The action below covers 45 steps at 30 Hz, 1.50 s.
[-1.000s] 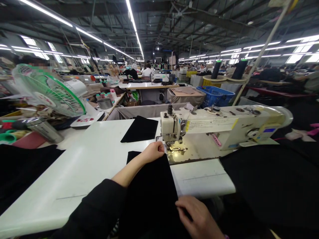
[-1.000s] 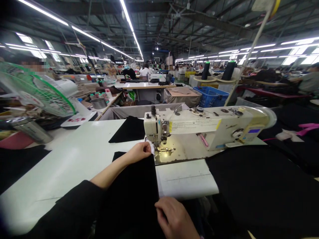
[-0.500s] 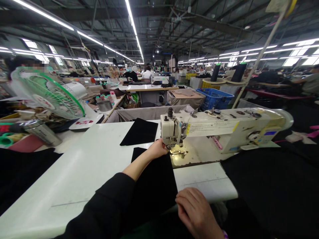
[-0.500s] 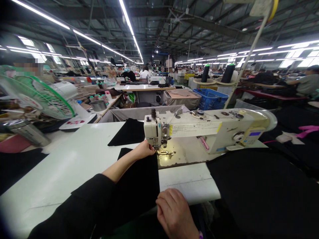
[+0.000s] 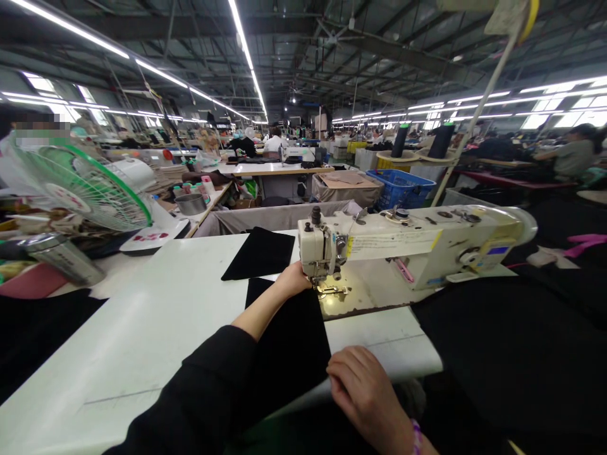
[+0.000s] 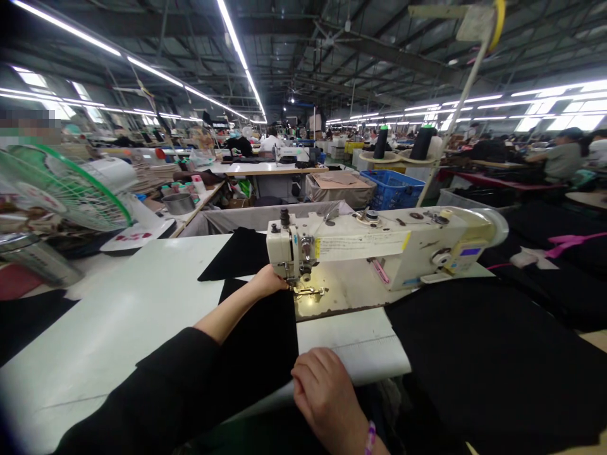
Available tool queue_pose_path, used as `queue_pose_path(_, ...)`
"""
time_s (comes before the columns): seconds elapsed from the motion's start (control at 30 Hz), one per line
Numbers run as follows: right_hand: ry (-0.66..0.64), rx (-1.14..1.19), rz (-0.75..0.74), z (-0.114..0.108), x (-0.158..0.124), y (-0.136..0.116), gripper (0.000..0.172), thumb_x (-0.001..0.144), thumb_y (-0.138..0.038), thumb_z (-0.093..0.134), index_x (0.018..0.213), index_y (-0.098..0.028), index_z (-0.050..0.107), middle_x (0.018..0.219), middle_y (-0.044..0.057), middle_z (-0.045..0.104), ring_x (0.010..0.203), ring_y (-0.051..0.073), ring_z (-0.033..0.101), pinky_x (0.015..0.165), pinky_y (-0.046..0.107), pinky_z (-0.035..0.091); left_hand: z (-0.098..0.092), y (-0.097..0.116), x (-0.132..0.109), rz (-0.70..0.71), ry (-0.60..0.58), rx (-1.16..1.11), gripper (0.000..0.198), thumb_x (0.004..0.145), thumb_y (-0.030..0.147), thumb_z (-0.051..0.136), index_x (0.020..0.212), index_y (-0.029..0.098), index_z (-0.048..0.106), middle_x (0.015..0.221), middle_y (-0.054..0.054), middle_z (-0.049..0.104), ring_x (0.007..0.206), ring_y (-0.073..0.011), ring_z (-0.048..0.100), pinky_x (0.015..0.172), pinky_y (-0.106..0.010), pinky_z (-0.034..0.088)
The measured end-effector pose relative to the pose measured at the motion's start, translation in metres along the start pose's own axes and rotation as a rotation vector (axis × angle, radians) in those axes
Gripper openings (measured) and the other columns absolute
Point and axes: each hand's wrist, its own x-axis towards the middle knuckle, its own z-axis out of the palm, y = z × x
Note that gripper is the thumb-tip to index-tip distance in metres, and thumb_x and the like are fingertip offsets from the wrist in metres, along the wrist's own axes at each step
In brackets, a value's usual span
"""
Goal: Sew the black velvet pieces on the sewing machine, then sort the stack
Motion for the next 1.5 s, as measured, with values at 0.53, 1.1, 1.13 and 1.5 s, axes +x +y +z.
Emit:
queue_pose_path(0.53, -0.017, 0.041, -0.017, -0.002, -0.009, 0.000, 0.026, 0.084, -0.001, 0.047, 0.097, -0.019, 0.059, 0.085, 0.005, 0.065, 0.079, 0.020, 0.062, 0.073, 0.035, 0.051, 0.000, 0.005, -0.015, -0.045, -0.009, 0.114, 0.016, 0.066, 0.007, 0.063, 0.069, 0.018, 0.052, 0.061, 0.004, 0.051, 0.059, -0.0123, 0.048, 0.056, -0.023, 0.036)
queue_pose_path(1.1, -0.050, 0.087, 0.049, 0.005, 0.011, 0.015, 0.029, 0.085, -0.004, 0.048, 0.104, -0.017, 0.064, 0.098, 0.009, 0.068, 0.095, 0.024, 0.061, 0.090, 0.045, 0.054, 0.027, 0.002, -0.180, 0.684, -0.163, 0.550, 0.042, 0.088, 0.009, 0.049, 0.129, 0.015, 0.054, 0.125, -0.012, 0.063, 0.118, -0.0254, 0.056, 0.101, -0.040, 0.051)
queue_pose_path(1.13, -0.059, 0.087, 0.054, 0.007, 0.015, 0.019, 0.028, 0.084, -0.005, 0.048, 0.103, -0.017, 0.064, 0.098, 0.009, 0.068, 0.095, 0.024, 0.061, 0.089, 0.044, 0.054, 0.024, 0.002, -0.172, 0.683, -0.167, 0.545, 0.038, 0.089, 0.011, 0.049, 0.126, 0.015, 0.056, 0.121, -0.012, 0.064, 0.114, -0.0247, 0.058, 0.099, -0.040, 0.052)
queue_pose_path(1.5, -0.171, -0.109, 0.176, 0.022, 0.060, 0.049, 0.017, 0.084, -0.009, 0.059, 0.091, -0.019, 0.071, 0.091, 0.006, 0.062, 0.092, 0.023, 0.054, 0.085, 0.039, 0.047, 0.005, -0.004, -0.109, 0.670, -0.162, 0.549, 0.023, 0.094, 0.015, 0.045, 0.104, 0.017, 0.065, 0.096, -0.008, 0.064, 0.098, -0.0210, 0.061, 0.086, -0.034, 0.055)
